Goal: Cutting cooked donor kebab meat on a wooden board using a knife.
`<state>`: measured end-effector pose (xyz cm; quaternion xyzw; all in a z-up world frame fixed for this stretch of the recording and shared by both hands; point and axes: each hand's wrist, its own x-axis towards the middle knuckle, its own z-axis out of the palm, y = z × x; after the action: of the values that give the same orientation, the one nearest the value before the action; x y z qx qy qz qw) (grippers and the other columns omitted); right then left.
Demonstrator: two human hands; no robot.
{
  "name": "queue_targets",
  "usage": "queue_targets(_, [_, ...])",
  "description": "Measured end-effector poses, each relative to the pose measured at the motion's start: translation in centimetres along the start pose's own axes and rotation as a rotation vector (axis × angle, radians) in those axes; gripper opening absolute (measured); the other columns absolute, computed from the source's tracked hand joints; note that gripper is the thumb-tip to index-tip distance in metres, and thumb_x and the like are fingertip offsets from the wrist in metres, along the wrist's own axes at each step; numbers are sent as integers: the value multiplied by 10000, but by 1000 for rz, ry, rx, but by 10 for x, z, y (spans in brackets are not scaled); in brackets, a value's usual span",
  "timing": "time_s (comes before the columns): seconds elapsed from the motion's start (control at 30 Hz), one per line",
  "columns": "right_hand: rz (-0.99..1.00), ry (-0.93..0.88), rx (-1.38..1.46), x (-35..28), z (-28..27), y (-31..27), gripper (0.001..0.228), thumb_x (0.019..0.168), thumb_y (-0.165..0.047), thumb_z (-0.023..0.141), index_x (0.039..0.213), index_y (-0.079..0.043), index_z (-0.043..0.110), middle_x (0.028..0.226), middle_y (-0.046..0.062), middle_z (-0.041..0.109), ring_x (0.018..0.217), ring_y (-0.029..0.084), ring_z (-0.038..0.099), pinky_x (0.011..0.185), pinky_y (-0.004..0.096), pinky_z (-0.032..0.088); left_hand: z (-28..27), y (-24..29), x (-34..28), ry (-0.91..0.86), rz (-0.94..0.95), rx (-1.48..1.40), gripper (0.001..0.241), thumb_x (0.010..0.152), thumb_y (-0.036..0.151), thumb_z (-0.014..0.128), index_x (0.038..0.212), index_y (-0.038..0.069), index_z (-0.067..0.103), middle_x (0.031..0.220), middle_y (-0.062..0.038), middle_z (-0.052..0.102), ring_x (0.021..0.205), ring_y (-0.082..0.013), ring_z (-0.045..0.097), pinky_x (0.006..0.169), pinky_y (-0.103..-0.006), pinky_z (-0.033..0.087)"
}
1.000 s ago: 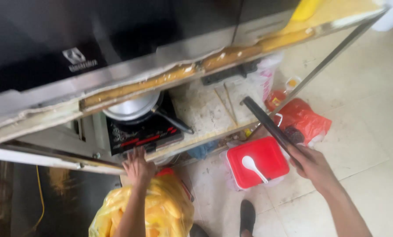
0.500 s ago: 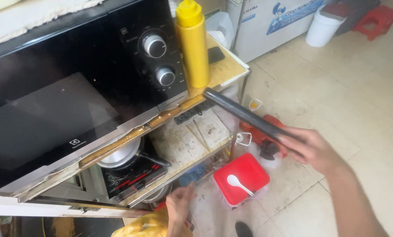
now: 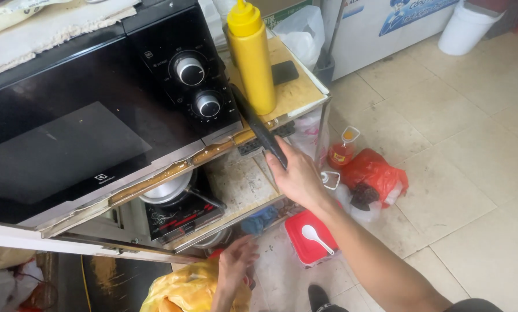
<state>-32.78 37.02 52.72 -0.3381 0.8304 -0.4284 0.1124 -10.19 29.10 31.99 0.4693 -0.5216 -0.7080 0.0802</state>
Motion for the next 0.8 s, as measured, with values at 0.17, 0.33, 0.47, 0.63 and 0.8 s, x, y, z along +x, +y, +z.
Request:
queue_targets(0.17, [-121,47,-44,30,21,8,536,981,-341,492,1437,-60,524,1173,224,697,994,421,679,839,509,536,7,1,-7,41,19,19,408,900,52,673,1301,-7,723,988,-158,808,771,-211,728,693,-282,549])
queue_targets(0.33, [-130,6,-112,58,32,8,570,1023,-387,392,1485,-60,464,1240,264,674,999,470,693,861,544,557,16,-1,-8,69,44,-10,410,898,73,682,1296,-15,725,977,-156,810,771,-209,734,667,-268,525])
queue_targets(0.47, [-40,-43,-112,70,32,-6,665,1024,-502,232,1468,-82,496,1031,251,707,876,455,708,830,559,562,23,8,-15,100,24,10,398,914,72,670,1301,-8,714,1002,-166,803,757,-213,742,686,-287,592])
queue_targets(0.63, [25,-56,-127,82,32,-13,716,1000,-555,186,1431,-144,583,725,206,703,712,431,710,720,534,571,36,48,-43,105,-37,60,420,944,134,653,1345,8,678,992,-150,803,518,-168,611,509,-262,552])
queue_targets(0.8, [86,-199,5,68,27,-9,887,914,-654,56,1621,-151,243,673,28,656,743,238,758,914,515,553,35,44,-48,-33,73,41,459,939,129,627,1383,14,656,1020,-159,801,650,-189,705,645,-271,604])
